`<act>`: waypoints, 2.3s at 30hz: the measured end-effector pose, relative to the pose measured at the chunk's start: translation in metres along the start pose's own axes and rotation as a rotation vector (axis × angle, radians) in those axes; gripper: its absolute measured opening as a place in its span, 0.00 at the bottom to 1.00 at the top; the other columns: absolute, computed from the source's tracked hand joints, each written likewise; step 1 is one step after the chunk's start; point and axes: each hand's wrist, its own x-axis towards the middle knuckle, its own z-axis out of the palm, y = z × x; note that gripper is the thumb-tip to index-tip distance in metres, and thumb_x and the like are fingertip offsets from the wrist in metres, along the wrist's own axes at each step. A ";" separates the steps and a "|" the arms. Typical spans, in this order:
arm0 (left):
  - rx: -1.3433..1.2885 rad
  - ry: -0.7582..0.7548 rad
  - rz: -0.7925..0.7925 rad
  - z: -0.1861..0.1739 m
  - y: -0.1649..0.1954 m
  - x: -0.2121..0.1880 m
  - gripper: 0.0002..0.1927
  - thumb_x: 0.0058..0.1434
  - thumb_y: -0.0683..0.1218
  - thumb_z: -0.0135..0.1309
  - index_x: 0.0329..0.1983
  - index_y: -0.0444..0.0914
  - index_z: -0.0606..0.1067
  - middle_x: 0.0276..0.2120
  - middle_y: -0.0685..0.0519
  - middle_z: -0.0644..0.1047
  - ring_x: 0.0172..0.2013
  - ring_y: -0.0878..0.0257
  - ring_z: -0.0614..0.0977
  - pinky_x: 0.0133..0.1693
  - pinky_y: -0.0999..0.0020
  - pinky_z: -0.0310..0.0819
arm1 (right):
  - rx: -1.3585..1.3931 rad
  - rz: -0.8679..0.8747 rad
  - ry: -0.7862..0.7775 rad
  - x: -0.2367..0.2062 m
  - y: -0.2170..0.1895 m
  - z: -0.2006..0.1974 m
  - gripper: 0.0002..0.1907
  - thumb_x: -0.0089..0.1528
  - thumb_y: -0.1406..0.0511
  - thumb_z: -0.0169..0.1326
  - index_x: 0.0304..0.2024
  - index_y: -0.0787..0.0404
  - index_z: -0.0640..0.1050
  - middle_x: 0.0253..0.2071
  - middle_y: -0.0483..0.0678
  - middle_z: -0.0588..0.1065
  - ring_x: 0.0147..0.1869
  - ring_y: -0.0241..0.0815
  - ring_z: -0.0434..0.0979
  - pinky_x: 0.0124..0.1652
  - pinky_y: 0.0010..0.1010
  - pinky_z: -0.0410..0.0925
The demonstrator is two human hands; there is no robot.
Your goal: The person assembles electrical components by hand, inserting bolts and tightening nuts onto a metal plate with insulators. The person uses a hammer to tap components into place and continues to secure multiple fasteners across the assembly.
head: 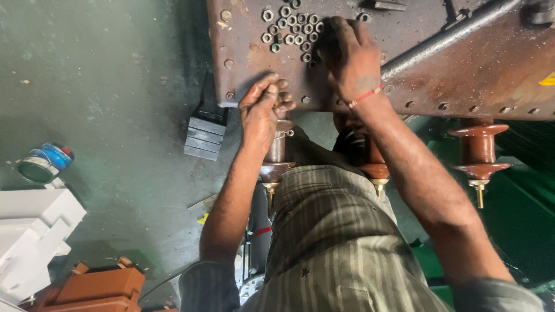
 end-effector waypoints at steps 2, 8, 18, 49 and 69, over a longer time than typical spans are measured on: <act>-0.014 -0.022 -0.010 0.000 0.000 -0.003 0.13 0.68 0.40 0.55 0.55 0.35 0.76 0.45 0.46 0.80 0.39 0.58 0.81 0.41 0.61 0.80 | -0.051 0.029 -0.068 0.008 0.007 0.002 0.25 0.64 0.67 0.65 0.63 0.64 0.75 0.52 0.62 0.74 0.50 0.66 0.77 0.48 0.49 0.73; -0.046 -0.053 -0.035 -0.006 0.005 -0.002 0.12 0.71 0.43 0.56 0.55 0.35 0.76 0.44 0.47 0.79 0.42 0.57 0.80 0.44 0.58 0.79 | -0.100 -0.021 -0.042 0.011 0.035 0.005 0.22 0.62 0.65 0.63 0.58 0.62 0.77 0.51 0.57 0.79 0.55 0.61 0.79 0.56 0.44 0.74; -0.205 -0.142 -0.202 0.017 0.003 0.015 0.22 0.64 0.58 0.54 0.52 0.38 0.77 0.43 0.51 0.79 0.43 0.58 0.81 0.48 0.58 0.77 | 0.216 -0.140 -0.060 -0.021 -0.039 -0.017 0.23 0.66 0.62 0.67 0.58 0.67 0.76 0.51 0.57 0.76 0.50 0.58 0.81 0.48 0.44 0.75; -0.111 0.028 -0.098 -0.018 0.025 0.004 0.15 0.66 0.55 0.58 0.44 0.39 0.78 0.32 0.54 0.73 0.32 0.64 0.74 0.36 0.64 0.70 | -0.220 -0.215 -0.016 0.043 -0.017 -0.002 0.22 0.65 0.66 0.66 0.61 0.61 0.77 0.51 0.58 0.73 0.51 0.60 0.76 0.48 0.45 0.72; -0.014 0.053 0.028 -0.005 0.037 0.009 0.12 0.65 0.47 0.60 0.47 0.36 0.79 0.32 0.58 0.74 0.28 0.69 0.72 0.29 0.71 0.68 | -0.395 -0.519 -0.089 0.051 -0.004 -0.003 0.18 0.67 0.69 0.62 0.60 0.53 0.80 0.53 0.58 0.75 0.58 0.56 0.81 0.59 0.45 0.77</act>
